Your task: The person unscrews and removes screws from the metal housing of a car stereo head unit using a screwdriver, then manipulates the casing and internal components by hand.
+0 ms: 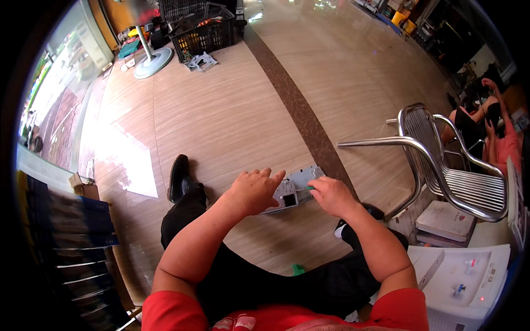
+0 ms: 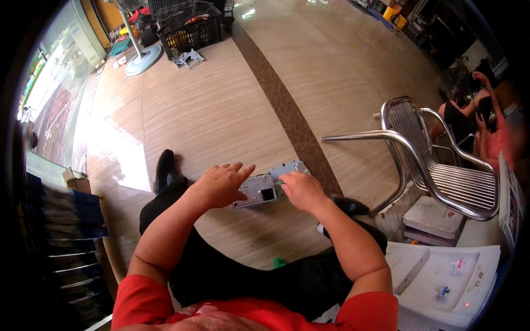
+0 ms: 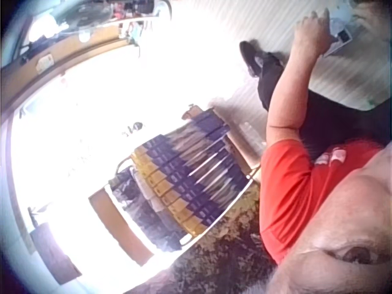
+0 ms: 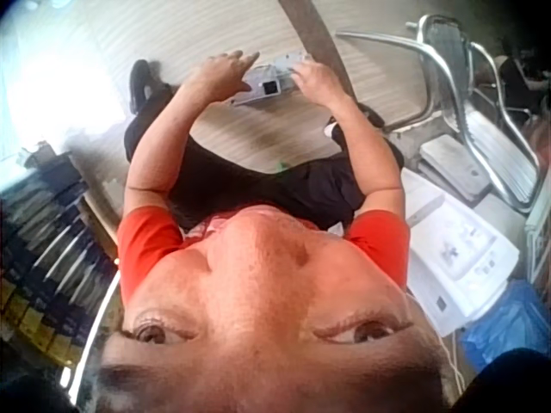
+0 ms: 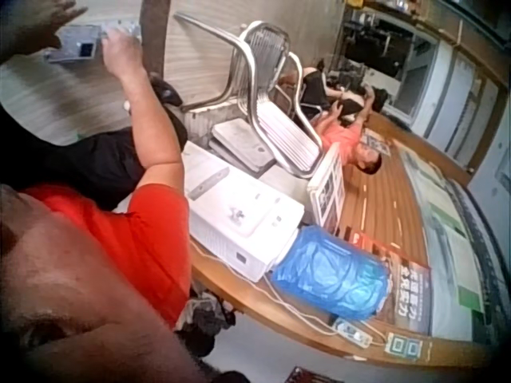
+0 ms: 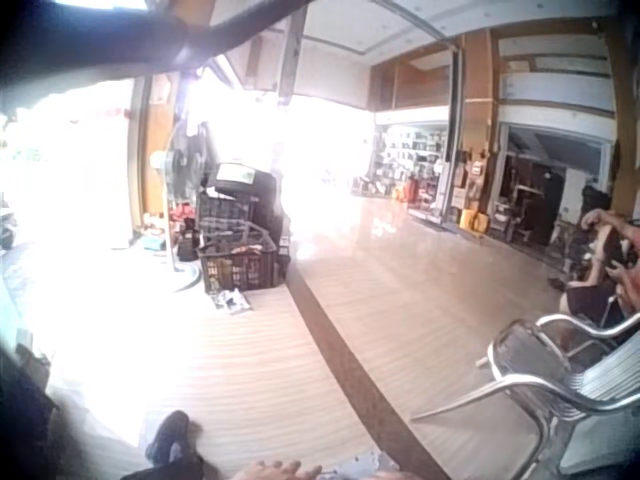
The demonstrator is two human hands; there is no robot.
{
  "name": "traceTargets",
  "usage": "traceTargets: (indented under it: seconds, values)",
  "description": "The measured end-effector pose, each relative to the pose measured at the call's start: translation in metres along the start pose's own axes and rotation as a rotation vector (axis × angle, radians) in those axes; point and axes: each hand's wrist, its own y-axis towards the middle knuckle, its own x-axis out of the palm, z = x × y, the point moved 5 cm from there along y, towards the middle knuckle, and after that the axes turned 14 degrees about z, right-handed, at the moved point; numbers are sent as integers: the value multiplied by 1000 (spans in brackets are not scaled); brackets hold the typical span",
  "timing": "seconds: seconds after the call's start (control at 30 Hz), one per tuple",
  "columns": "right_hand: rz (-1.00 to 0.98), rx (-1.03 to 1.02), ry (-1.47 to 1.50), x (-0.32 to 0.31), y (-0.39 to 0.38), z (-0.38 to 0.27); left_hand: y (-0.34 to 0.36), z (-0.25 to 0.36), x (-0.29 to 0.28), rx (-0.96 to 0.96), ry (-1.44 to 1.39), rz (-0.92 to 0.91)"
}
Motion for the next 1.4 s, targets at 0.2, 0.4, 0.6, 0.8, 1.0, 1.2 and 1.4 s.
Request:
traceTargets:
  seconds: [0.2,0.4,0.6,0.8,1.0,1.2,1.4]
  values:
    - [40,-37,12,-1,-1,0,-1,0,2,-12,8,-6]
    - [47,-45,21,-2,-2,1,0,1,2,-6,7,-6]
    - [23,-25,9,-4,-2,-1,0,0,6,-10,-5,-1]
    - [40,-24,17,-6,-3,1,2,0,7,-16,-15,-17]
    - [25,-7,12,-8,-3,-1,4,0,10,-23,8,-43]
    - [16,-9,10,-7,-3,1,4,0,10,-24,24,-40]
    - [40,-18,7,-5,-4,3,6,1,14,-22,31,-54]
